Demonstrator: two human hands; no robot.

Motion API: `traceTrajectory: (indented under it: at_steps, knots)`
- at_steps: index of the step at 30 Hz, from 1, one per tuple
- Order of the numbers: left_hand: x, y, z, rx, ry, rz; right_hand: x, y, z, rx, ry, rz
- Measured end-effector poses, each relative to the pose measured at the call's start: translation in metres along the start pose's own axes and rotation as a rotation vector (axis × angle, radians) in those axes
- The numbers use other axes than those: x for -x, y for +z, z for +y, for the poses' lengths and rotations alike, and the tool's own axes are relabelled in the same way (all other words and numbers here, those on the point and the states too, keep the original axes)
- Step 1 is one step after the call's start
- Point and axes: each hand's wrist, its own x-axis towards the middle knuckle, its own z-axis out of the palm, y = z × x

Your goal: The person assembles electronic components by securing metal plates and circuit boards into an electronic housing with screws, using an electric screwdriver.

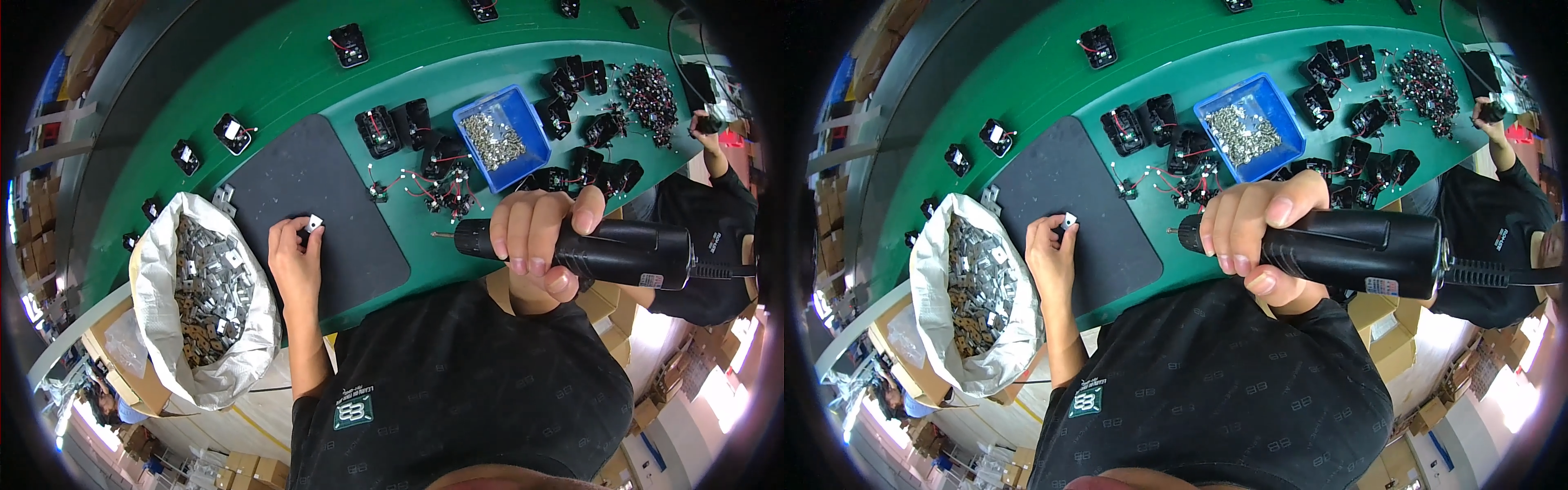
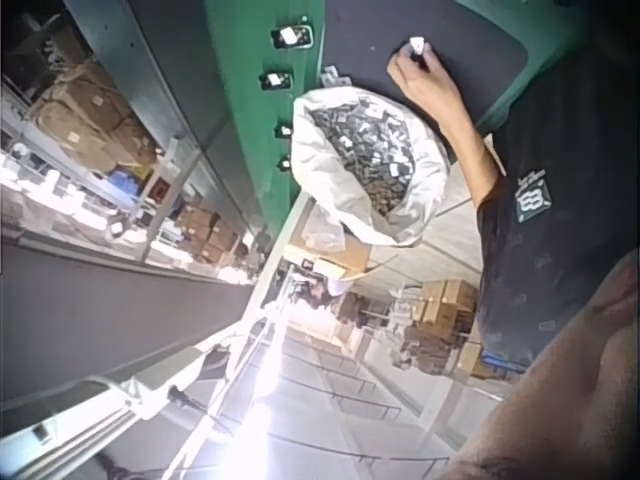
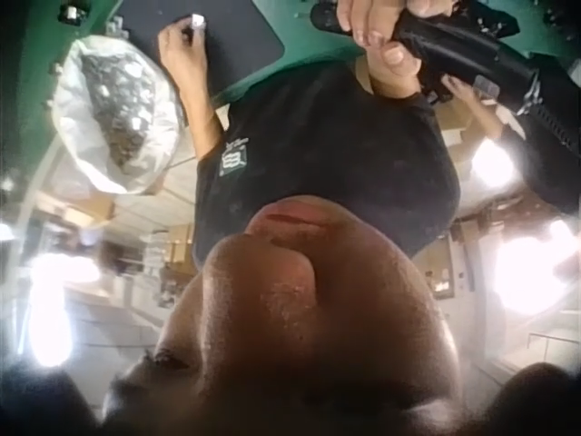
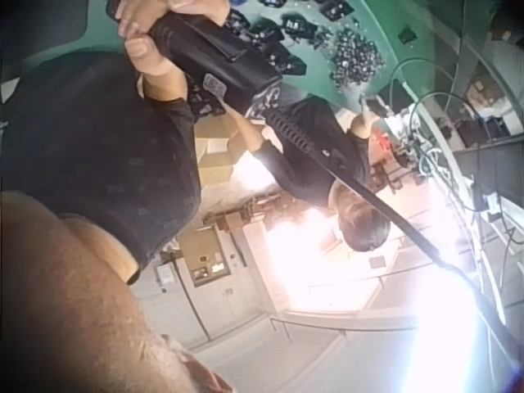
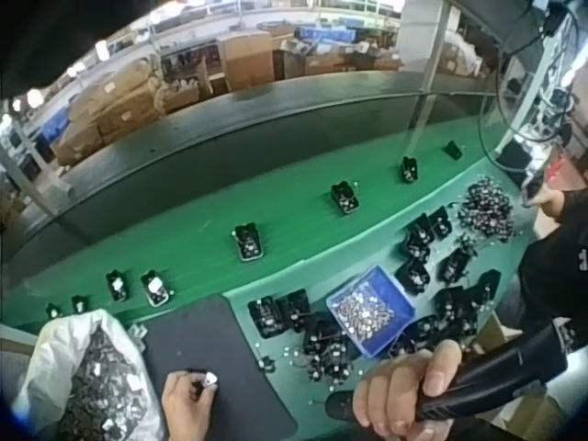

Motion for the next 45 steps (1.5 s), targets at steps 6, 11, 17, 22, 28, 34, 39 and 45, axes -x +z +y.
traceTrajectory:
  at_steps: [6, 11, 17, 22, 28, 34, 39, 45]
  knots:
    - [-0.044, 0.014, 0.021, 0.127, -0.010, -0.053, -0.002, -0.007, 0.001, -0.031, -0.002, 0.043]
    - [-0.116, 0.040, 0.062, 0.250, 0.144, 0.012, -0.001, -0.015, 0.001, -0.019, -0.032, 0.032]
    - [-0.203, 0.042, 0.103, 0.054, 0.518, 0.161, 0.001, -0.019, -0.003, -0.003, -0.016, 0.038]
    - [-0.231, 0.053, 0.099, -0.085, 0.545, 0.093, -0.001, -0.024, -0.001, -0.006, -0.037, 0.031]
    - [-0.245, 0.060, 0.089, -0.156, 0.609, 0.086, -0.005, -0.024, -0.002, 0.052, 0.006, 0.077]
    - [-0.252, 0.066, 0.090, 0.045, 0.344, -0.080, -0.003, -0.026, -0.001, -0.003, -0.012, 0.034]
    - [-0.268, 0.059, 0.064, 0.119, 0.227, -0.287, -0.003, -0.021, 0.003, -0.019, -0.006, 0.015]
    - [-0.163, 0.000, 0.053, 0.079, 0.248, -0.145, -0.002, -0.011, 0.004, -0.016, 0.039, -0.008]
